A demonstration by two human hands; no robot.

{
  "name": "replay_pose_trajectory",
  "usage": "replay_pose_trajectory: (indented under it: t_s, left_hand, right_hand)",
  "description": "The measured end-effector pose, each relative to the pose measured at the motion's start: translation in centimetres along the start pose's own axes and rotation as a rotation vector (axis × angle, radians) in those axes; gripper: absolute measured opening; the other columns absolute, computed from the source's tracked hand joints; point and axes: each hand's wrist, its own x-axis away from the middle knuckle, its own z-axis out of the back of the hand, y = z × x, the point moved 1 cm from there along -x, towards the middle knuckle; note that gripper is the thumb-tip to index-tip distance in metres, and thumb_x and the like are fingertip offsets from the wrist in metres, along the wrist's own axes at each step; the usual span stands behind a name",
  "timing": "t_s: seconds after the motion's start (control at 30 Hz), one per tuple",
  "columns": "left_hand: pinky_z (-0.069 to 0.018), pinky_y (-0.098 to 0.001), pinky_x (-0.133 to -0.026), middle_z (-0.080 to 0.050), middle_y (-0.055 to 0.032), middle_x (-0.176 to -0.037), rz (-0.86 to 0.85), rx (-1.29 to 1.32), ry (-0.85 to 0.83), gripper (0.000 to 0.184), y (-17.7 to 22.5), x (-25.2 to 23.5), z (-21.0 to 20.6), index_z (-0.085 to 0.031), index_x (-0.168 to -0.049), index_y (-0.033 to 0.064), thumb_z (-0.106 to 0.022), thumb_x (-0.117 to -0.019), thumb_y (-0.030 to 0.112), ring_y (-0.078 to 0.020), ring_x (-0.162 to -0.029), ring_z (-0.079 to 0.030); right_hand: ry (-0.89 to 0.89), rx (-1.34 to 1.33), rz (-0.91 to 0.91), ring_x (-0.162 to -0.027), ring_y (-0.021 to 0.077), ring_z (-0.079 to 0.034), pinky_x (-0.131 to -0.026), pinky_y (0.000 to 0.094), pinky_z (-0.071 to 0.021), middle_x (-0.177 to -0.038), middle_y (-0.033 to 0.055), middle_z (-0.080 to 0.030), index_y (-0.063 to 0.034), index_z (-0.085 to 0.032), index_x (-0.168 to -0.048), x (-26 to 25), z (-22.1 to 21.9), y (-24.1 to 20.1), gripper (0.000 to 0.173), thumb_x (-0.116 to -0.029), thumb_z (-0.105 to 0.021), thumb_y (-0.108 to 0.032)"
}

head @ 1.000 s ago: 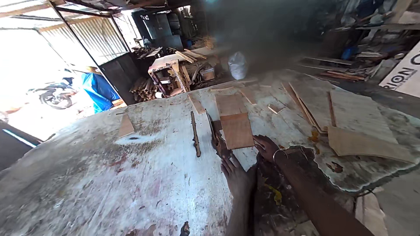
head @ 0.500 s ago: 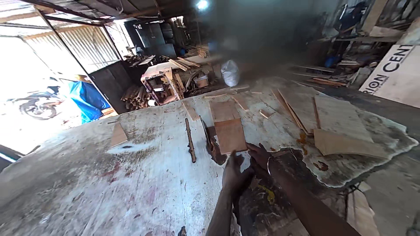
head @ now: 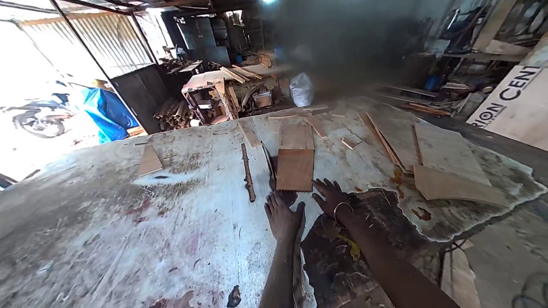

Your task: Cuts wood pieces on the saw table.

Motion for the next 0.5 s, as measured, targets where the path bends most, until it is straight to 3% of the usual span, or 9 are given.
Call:
replay_pose_trajectory:
  t_s: [0.1, 0.17, 0.27, 0.33, 0.43, 0.5]
  left_hand:
    - [-0.0116, -0.0424, -0.129, -0.038, -0.0076, -0.163, -0.065, 0.046, -0.05, 0.11, 0.3, -1.2, 0.1, -0.032, -0.16, 0.0094, -0.065, -0.0779, 0.075, -0.0207, -0.155, -0.027]
    - [-0.0174, -0.0393, -0.128, -0.047, -0.0021, -0.157, -0.103, 0.14, -0.067, 0.103, 0.3, -1.1, 0.4, -0.042, -0.155, 0.014, -0.073, -0.0746, 0.07, -0.0166, -0.15, -0.036]
    - [-0.035, -0.0417, -0.121, -0.05, 0.0009, -0.154, -0.193, 0.254, -0.107, 0.088, -0.1, -0.7, 0.7, -0.053, -0.146, 0.0221, -0.079, -0.0732, 0.064, -0.0176, -0.144, -0.045]
    - [-0.0452, -0.0448, -0.112, -0.052, 0.0, -0.152, -0.256, 0.332, -0.14, 0.085, -0.3, -0.7, 0.8, -0.057, -0.143, 0.0224, -0.081, -0.0727, 0.063, -0.0189, -0.136, -0.053]
    - [-0.048, -0.0488, -0.109, -0.059, -0.0019, -0.145, -0.319, 0.428, -0.21, 0.094, -0.7, -0.4, 0.9, -0.05, -0.15, 0.0192, -0.08, -0.0728, 0.063, -0.0202, -0.131, -0.058]
    - [-0.0479, -0.0488, -0.11, -0.06, -0.0043, -0.145, -0.381, 0.441, -0.268, 0.1, -1.2, 1.1, 1.1, -0.043, -0.155, 0.0159, -0.08, -0.0747, 0.061, -0.0215, -0.132, -0.058]
  right_hand:
    - [-0.002, -0.004, 0.054, -0.155, 0.0106, -0.025, -0.13, 0.0461, -0.0058, -0.159, -0.0123, -0.045, -0.0304, -0.039, -0.159, -0.6, -0.3, 0.5, 0.051, -0.1086, -0.037, -0.041]
    - [0.062, -0.102, 0.099, -0.151, 0.0127, -0.034, -0.129, 0.0469, -0.0107, -0.156, -0.004, -0.05, -0.0231, -0.044, -0.157, -0.8, -0.4, 1.3, 0.05, -0.1081, -0.043, -0.033]
    - [0.225, -0.331, 0.15, -0.145, 0.0192, -0.045, -0.126, 0.0494, -0.0235, -0.151, 0.0058, -0.056, -0.0132, -0.053, -0.15, -0.8, -1.2, 2.7, 0.047, -0.1059, -0.046, -0.025]
    - [0.349, -0.49, 0.103, -0.138, 0.0227, -0.054, -0.118, 0.0487, -0.0393, -0.147, 0.0092, -0.059, -0.0103, -0.059, -0.144, -0.7, -1.1, 3.2, 0.042, -0.1063, -0.046, -0.023]
    - [0.474, -0.611, 0.032, -0.125, 0.0251, -0.064, -0.108, 0.0496, -0.0477, -0.138, 0.0121, -0.065, -0.0075, -0.063, -0.14, 0.6, -0.1, 2.9, 0.04, -0.1059, -0.045, -0.018]
    - [0.501, -0.659, -0.048, -0.126, 0.0245, -0.064, -0.11, 0.0489, -0.0464, -0.136, 0.0121, -0.067, -0.0075, -0.064, -0.139, 2.9, 0.5, 2.7, 0.039, -0.1074, -0.044, -0.02]
